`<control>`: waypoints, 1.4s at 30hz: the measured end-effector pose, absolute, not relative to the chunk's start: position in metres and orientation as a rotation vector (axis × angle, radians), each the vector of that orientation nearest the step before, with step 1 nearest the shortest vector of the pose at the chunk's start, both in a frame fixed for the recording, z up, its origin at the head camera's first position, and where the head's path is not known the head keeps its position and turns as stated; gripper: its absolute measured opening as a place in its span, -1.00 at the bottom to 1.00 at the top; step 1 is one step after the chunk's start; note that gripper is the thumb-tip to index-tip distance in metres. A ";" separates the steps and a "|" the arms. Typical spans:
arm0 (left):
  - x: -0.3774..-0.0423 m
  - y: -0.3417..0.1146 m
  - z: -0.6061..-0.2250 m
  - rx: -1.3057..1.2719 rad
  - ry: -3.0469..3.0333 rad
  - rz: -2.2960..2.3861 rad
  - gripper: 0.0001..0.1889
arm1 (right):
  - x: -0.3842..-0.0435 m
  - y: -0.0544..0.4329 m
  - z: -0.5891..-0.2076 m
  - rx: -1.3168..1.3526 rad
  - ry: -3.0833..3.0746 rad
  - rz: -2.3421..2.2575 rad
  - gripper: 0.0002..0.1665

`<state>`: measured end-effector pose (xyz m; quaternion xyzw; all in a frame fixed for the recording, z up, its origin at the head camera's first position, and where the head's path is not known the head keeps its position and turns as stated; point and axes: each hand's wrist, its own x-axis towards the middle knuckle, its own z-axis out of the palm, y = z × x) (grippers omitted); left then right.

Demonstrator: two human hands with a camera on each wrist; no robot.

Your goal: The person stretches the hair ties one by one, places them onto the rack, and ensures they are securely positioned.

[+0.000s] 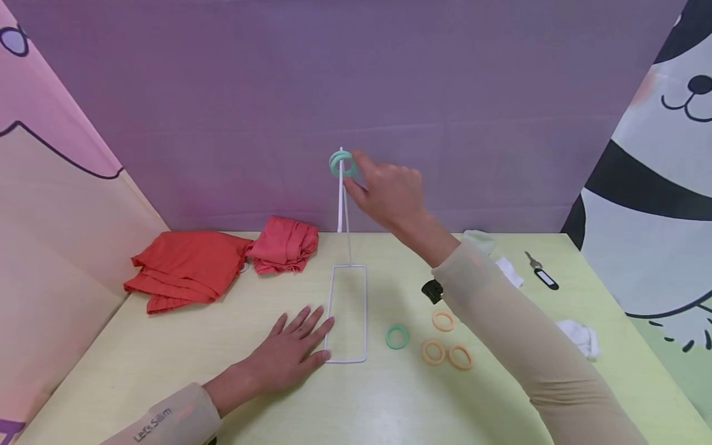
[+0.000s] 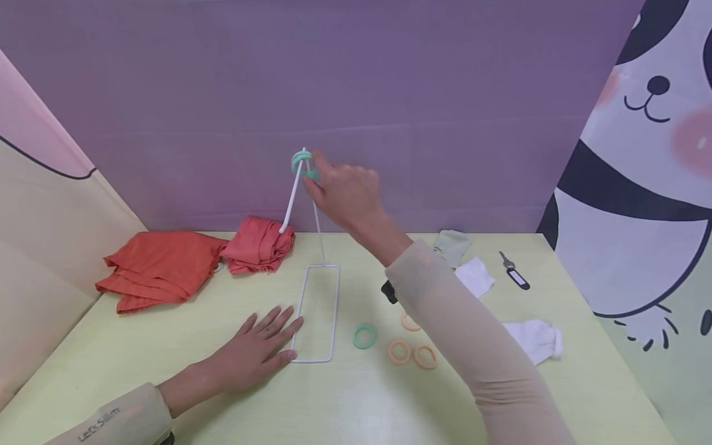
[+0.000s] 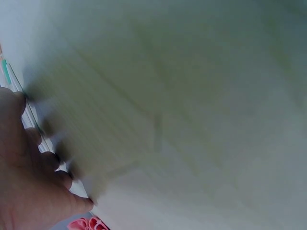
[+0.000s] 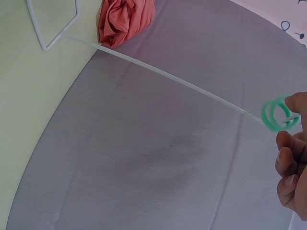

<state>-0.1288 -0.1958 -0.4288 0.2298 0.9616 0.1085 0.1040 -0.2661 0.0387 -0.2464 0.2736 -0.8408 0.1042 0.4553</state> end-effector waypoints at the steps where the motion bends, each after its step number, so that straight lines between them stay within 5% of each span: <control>1: -0.129 -0.195 -0.428 0.679 2.837 0.320 -0.28 | -0.265 0.041 -0.246 0.673 -2.075 0.254 -0.58; 11: -0.127 -0.196 -0.426 0.731 2.881 0.344 -0.30 | -0.228 0.093 -0.259 0.765 -2.230 0.370 -0.49; 24: -0.127 -0.196 -0.427 0.712 2.878 0.311 -0.29 | -0.171 0.174 -0.331 0.659 -3.014 0.343 -0.43; 42: -0.124 -0.200 -0.428 0.714 2.889 0.342 -0.30 | -0.163 0.189 -0.391 0.495 -3.257 0.227 -0.30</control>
